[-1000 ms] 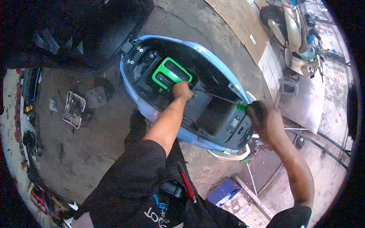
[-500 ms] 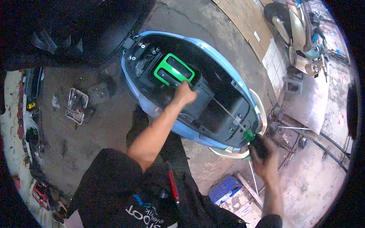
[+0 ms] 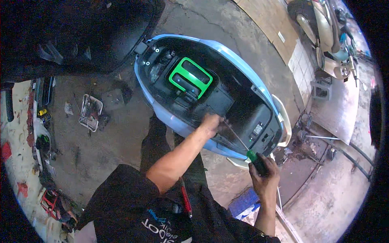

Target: The person unscrews and removes a plastic cover from inside a scooter's storage compartment, wipes a component by hand, and then re-installs the cover using a screwdriver before placing a bag inside.

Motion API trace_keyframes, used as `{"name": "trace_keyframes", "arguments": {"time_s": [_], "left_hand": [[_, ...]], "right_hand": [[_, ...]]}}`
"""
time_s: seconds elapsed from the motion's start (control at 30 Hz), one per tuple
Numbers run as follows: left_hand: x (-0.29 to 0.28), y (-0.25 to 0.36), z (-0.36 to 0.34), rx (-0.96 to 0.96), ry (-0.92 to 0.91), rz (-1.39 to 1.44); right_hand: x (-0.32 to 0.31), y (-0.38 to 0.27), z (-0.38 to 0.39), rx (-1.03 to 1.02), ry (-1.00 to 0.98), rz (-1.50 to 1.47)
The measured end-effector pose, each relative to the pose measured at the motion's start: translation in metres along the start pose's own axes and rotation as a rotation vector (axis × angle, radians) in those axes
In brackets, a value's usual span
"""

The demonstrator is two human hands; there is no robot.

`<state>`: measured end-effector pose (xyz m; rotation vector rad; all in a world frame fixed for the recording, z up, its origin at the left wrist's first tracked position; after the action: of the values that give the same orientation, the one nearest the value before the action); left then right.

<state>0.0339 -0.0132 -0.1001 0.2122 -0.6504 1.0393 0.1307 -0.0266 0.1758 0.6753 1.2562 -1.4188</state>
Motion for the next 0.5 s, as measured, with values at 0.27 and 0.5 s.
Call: {"name": "trace_keyframes", "arguments": {"time_s": [0.27,0.5], "left_hand": [[-0.005,0.003,-0.008,-0.060,-0.024,0.058],[-0.015,0.002,-0.018,-0.080,-0.042,0.099]], "right_hand": [[0.002,0.007,-0.001,0.053,-0.031,-0.031],[-0.003,-0.004,-0.011,0.004,-0.074,-0.005]]}}
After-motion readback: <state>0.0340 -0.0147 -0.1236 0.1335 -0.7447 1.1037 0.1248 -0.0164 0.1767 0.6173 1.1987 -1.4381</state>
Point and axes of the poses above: each hand's wrist, its own z-axis away from the middle knuckle, its own x-axis out of the palm, y = z × x, the point moved 1 cm from there along -z, towards the middle knuckle, and after that the axes turned 6 degrees about -x, right-handed, at the moved point
